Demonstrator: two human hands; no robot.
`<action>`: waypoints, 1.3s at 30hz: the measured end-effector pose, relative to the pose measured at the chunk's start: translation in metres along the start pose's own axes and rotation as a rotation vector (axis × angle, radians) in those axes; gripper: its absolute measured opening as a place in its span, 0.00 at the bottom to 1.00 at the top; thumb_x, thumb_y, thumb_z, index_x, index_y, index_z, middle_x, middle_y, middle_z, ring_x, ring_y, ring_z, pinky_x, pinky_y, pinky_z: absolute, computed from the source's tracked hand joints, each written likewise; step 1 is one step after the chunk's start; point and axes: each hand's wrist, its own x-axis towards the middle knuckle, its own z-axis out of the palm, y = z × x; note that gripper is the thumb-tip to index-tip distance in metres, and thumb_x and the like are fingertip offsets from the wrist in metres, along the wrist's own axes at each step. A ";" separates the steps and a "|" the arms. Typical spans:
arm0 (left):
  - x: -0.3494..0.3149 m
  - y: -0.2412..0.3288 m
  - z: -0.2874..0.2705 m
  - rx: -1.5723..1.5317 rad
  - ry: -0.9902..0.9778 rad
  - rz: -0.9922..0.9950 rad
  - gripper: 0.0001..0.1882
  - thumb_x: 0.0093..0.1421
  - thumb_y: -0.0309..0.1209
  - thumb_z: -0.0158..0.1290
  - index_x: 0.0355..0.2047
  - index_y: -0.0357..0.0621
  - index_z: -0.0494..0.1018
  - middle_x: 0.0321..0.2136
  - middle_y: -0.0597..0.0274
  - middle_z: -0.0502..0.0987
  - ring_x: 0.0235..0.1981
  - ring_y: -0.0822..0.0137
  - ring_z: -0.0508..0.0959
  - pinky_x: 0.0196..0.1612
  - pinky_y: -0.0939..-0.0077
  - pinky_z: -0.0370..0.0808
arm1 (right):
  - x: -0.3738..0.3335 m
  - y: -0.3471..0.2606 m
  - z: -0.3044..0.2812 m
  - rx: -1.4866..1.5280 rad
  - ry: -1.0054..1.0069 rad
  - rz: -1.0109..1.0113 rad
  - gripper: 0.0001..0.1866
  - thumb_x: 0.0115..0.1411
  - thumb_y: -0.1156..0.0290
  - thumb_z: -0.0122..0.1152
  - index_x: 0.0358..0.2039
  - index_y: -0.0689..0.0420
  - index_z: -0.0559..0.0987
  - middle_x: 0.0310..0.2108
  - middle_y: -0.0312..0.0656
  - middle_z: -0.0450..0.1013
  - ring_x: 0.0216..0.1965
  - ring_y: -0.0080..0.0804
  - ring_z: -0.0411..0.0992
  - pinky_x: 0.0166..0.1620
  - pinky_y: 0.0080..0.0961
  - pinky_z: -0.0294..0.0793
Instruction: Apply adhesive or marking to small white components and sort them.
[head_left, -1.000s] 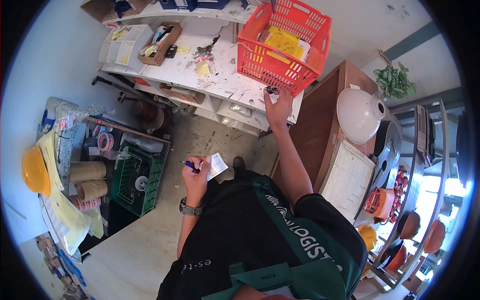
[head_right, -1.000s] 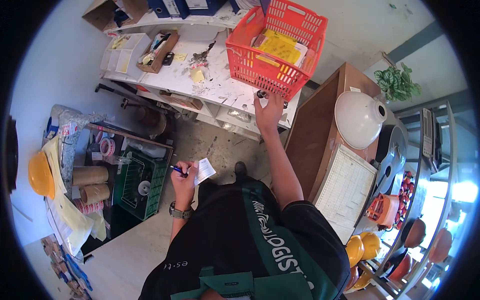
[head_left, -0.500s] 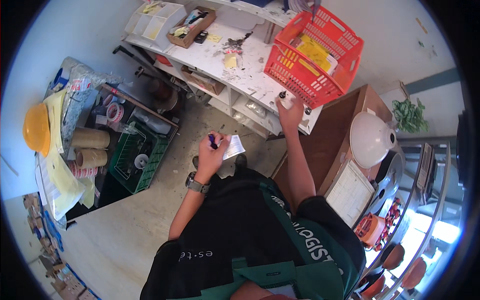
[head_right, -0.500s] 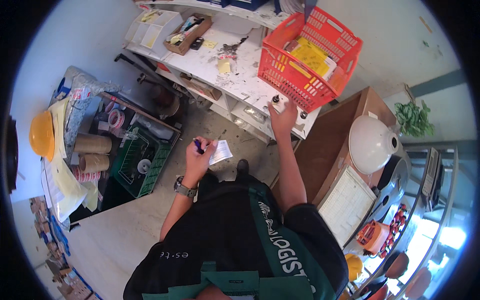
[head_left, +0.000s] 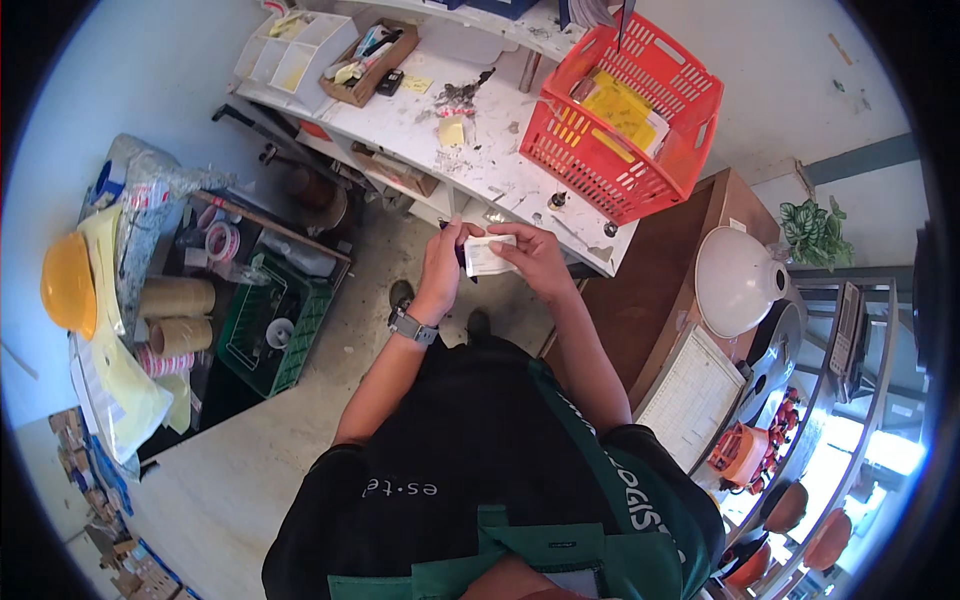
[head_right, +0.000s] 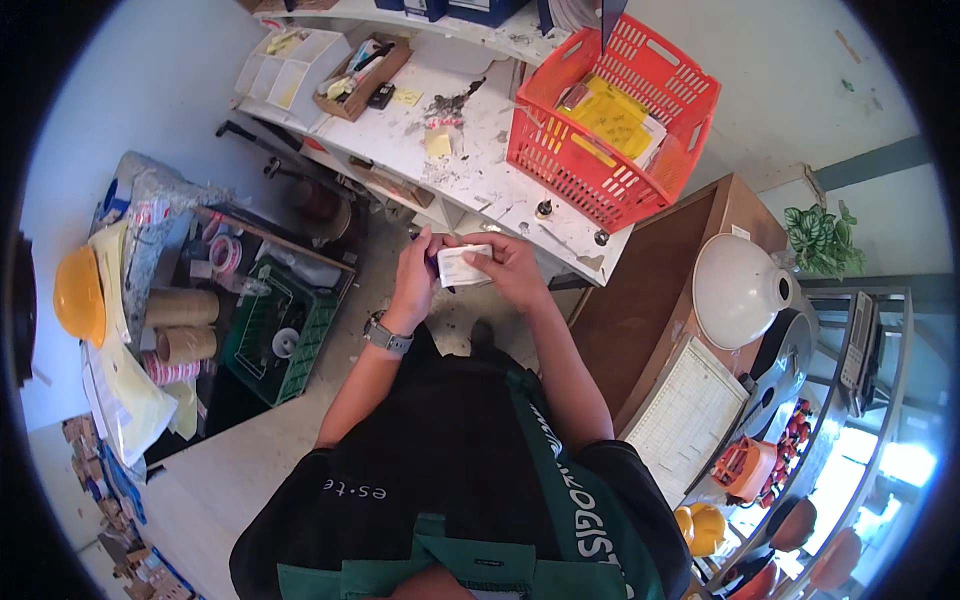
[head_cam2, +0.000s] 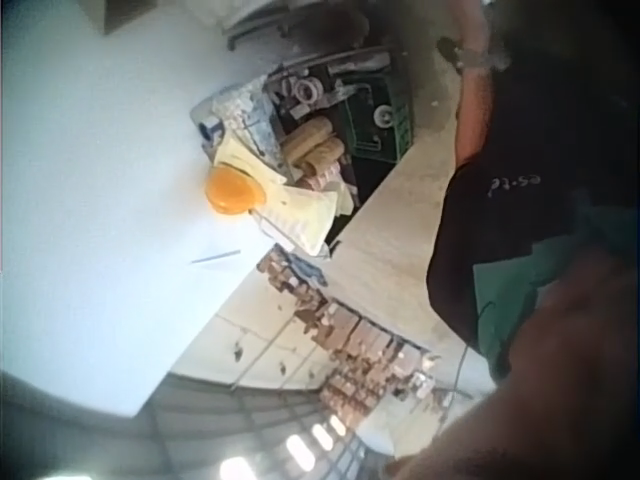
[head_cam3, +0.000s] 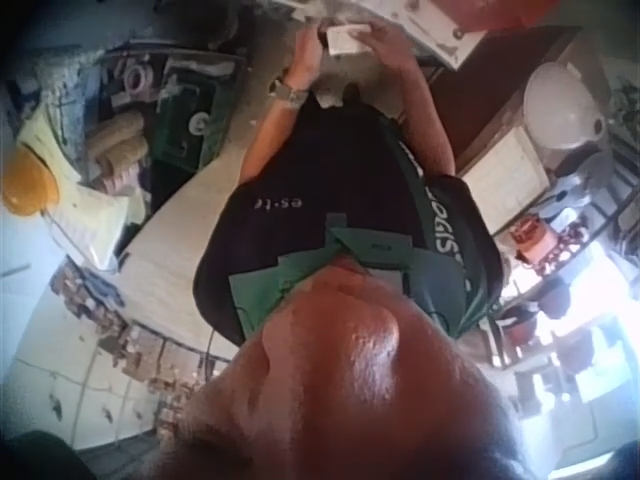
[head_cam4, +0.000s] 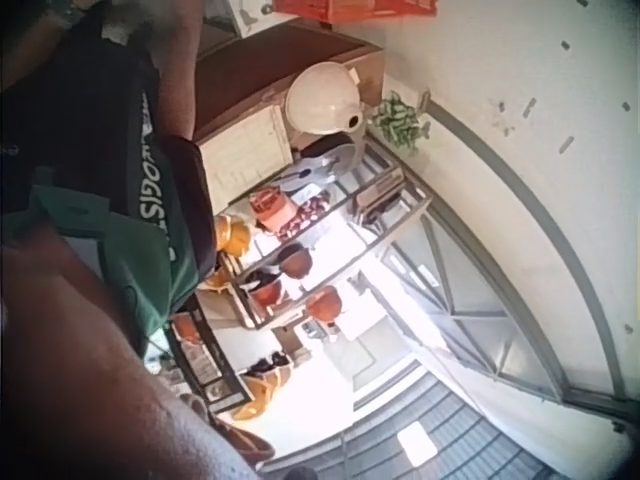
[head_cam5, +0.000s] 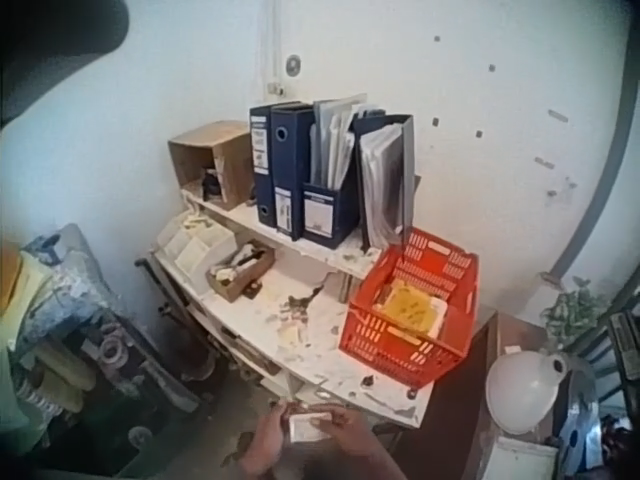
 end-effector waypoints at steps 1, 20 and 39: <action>0.014 0.000 -0.004 0.043 -0.008 -0.007 0.24 0.74 0.50 0.41 0.26 0.48 0.68 0.30 0.66 0.77 0.27 0.77 0.72 0.30 0.78 0.69 | 0.012 0.010 -0.012 -0.104 0.137 -0.002 0.18 0.62 0.73 0.67 0.52 0.62 0.79 0.39 0.33 0.80 0.35 0.13 0.72 0.38 0.15 0.69; 0.260 -0.039 -0.005 1.171 -0.419 0.144 0.33 0.55 0.49 0.64 0.44 0.29 0.66 0.24 0.40 0.80 0.31 0.41 0.82 0.35 0.51 0.78 | 0.178 0.071 -0.020 -1.068 1.152 -0.219 0.16 0.58 0.66 0.69 0.44 0.60 0.81 0.43 0.49 0.72 0.41 0.50 0.76 0.42 0.40 0.76; 0.181 0.053 -0.182 0.957 -0.623 -0.807 0.58 0.52 0.73 0.52 0.63 0.29 0.65 0.48 0.45 0.79 0.42 0.59 0.80 0.41 0.71 0.77 | 0.138 0.089 0.050 -1.215 0.470 -0.358 0.09 0.59 0.63 0.64 0.38 0.51 0.81 0.36 0.39 0.72 0.39 0.41 0.73 0.47 0.39 0.75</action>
